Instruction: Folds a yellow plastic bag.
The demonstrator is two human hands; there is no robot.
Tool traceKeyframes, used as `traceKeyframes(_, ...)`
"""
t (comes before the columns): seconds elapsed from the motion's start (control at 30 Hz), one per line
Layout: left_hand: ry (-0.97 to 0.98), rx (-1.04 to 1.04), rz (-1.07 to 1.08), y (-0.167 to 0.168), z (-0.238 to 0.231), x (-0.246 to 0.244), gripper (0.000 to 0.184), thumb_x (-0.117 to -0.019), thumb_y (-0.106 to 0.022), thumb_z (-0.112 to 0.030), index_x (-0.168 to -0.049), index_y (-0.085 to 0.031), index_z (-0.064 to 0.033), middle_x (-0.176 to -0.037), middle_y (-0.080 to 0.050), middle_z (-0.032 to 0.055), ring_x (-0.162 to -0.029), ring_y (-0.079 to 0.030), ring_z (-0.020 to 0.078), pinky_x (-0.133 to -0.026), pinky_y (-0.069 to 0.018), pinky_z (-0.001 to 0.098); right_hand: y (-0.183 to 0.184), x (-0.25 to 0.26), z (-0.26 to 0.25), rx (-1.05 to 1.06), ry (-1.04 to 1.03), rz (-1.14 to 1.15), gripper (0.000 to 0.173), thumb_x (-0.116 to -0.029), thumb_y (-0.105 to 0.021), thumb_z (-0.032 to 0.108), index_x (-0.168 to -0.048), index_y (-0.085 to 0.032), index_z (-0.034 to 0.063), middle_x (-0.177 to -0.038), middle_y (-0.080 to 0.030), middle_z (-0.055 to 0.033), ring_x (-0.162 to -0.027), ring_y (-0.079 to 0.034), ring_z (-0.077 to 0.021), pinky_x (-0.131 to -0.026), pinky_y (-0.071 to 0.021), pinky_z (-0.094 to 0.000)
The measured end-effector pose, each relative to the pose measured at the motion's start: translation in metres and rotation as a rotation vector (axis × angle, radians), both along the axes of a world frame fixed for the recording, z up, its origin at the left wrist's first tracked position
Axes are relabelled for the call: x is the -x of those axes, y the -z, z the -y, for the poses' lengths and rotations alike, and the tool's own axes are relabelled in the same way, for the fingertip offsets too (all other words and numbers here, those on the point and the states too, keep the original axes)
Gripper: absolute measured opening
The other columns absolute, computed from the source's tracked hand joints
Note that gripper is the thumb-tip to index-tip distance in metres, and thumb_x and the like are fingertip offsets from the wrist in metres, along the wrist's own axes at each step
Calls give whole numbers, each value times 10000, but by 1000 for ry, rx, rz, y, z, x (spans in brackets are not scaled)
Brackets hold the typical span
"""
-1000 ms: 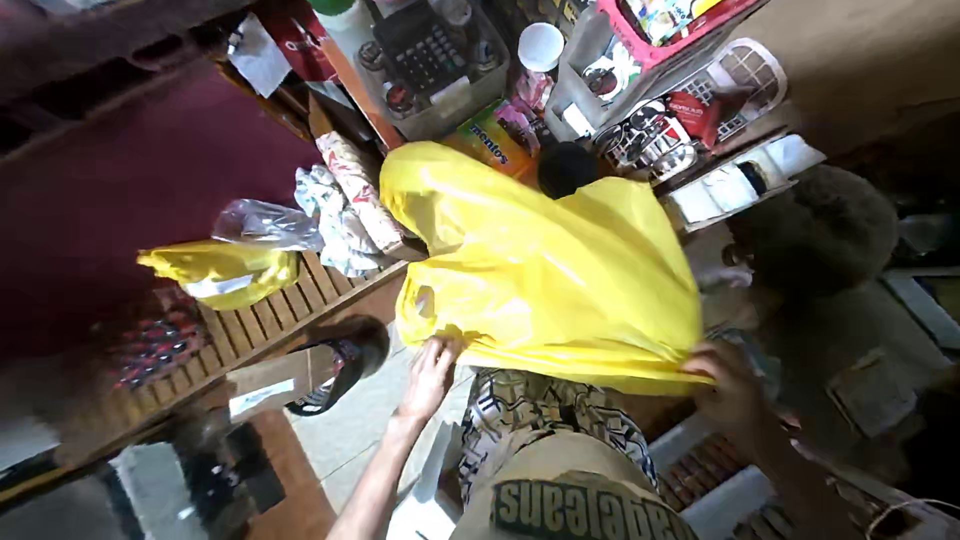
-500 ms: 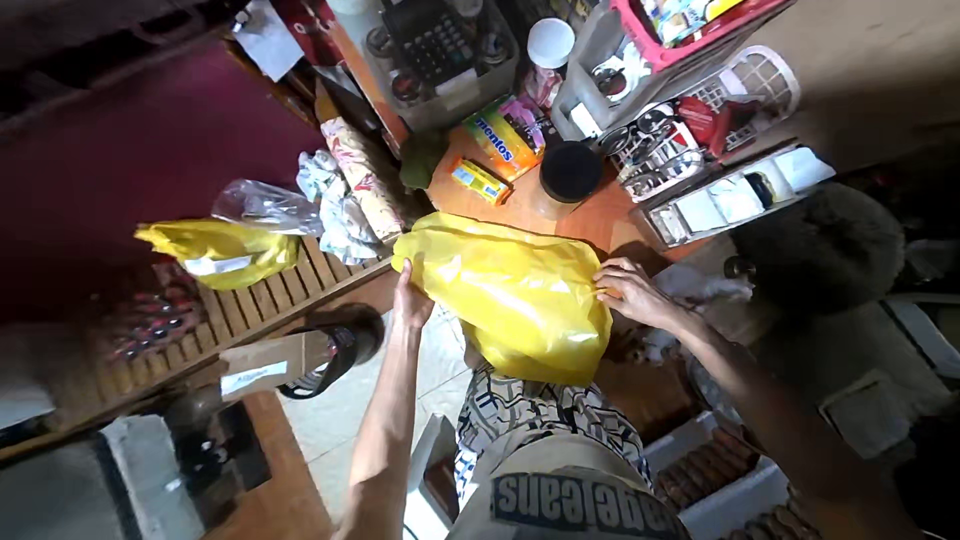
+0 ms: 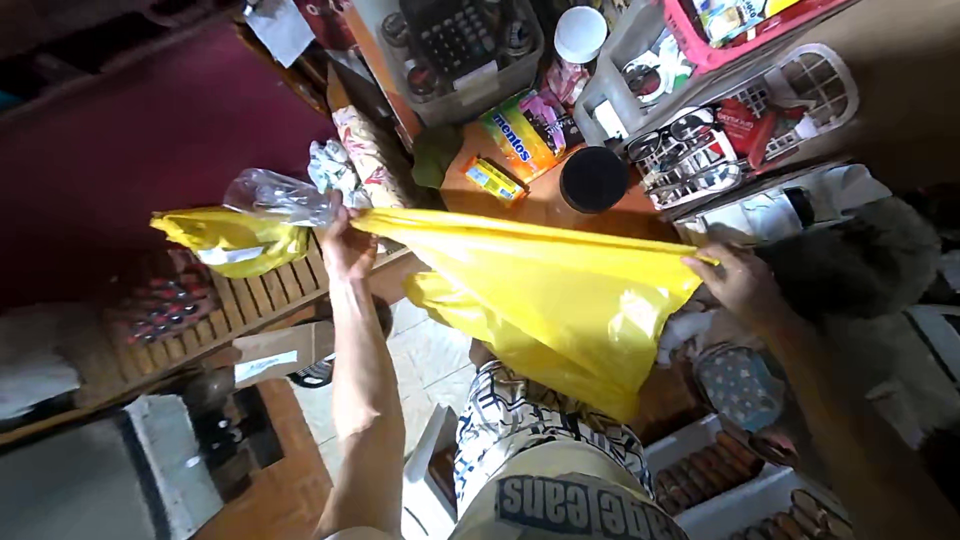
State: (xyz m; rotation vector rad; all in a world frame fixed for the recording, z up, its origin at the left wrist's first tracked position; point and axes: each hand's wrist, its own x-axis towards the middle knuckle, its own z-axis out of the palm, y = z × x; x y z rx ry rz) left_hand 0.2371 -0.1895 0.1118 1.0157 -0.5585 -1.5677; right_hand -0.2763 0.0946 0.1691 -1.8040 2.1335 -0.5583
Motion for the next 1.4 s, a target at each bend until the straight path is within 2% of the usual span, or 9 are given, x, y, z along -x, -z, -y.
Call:
traceKeyframes(0.07, 210, 82, 209, -4, 26, 3, 412, -1074, -368, -173, -1483, -376, -218, -1111, -673, -41, -1014, -668, 108, -910, -567, 330, 6, -8, 12, -13, 132, -51, 317, -1025, -626, 189, -1084, -660, -121, -1020, -679, -333, -950, -680, -516, -855, -531, -658)
traceKeyframes(0.13, 387, 85, 384, -5, 49, 6, 527, -1069, -412, -175, -1570, -248, -193, -1264, -626, -1, -1099, -643, 131, -958, -545, 344, 20, -17, 24, -74, 185, -94, 340, -1042, -606, 225, -1117, -656, -102, -1069, -670, -328, -1010, -665, -521, -887, -521, -662)
traceKeyframes(0.23, 581, -48, 802, -7, 68, 14, 528, -1053, -532, -178, -1548, -349, -161, -1291, -632, 95, -1029, -656, 165, -897, -550, 347, 45, -27, 37, -207, 241, -112, 325, -1046, -595, 241, -1153, -657, -60, -1120, -659, -318, -1066, -645, -513, -921, -506, -675)
traceKeyframes(0.37, 759, -113, 1656, -37, 59, 43, 625, -1024, -593, -438, -1490, -482, -36, -1297, -582, 388, -1161, -586, 579, -942, -433, 761, 67, -40, 49, -281, 377, -104, 303, -1035, -605, 252, -1152, -658, -23, -1068, -672, -308, -1002, -662, -516, -828, -520, -690)
traceKeyframes(0.43, 683, 95, 1804, -67, 27, 85, 739, -993, -589, -545, -1475, -474, 2, -1294, -574, 404, -1201, -536, 630, -939, -393, 804, 67, -48, 55, -311, 403, -84, 293, -1033, -605, 247, -1138, -663, -21, -1042, -680, -307, -967, -666, -528, -782, -518, -700)
traceKeyframes(0.6, 781, 901, 1388, -67, -52, 244, 1128, -677, -872, -621, -1603, -350, -241, -1636, -293, 245, -1422, -406, 480, -1079, -419, 636, 67, -53, 63, -327, 386, -66, 298, -1030, -611, 247, -1141, -673, -22, -1054, -686, -306, -977, -669, -526, -786, -517, -701)
traceKeyframes(0.7, 897, 993, 1424, -38, -63, 294, 993, -769, -851, -458, -1607, -338, -313, -1675, -211, 211, -1404, -403, 488, -956, -507, 587, 64, -55, 70, -353, 405, -64, 297, -1035, -603, 255, -1157, -670, -8, -1079, -686, -297, -1004, -666, -520, -802, -514, -694)
traceKeyframes(1.17, 904, 941, 1360, -69, 7, 274, 952, -736, -892, -397, -1553, -422, -264, -1646, -297, 153, -1348, -484, 441, -895, -555, 575, 77, -60, 90, -247, 466, 50, 288, -1062, -551, 249, -1232, -629, 30, -1071, -677, -295, -939, -671, -517, -748, -523, -689)
traceKeyframes(1.4, 367, 1014, 1332, -154, 98, 259, 905, -767, -835, -491, -1498, -486, -86, -1580, -371, 254, -1399, -433, 430, -1111, -422, 536, 89, -53, 112, -155, 449, 97, 293, -1066, -529, 190, -1260, -631, -4, -1138, -669, -317, -1021, -660, -538, -812, -515, -698)
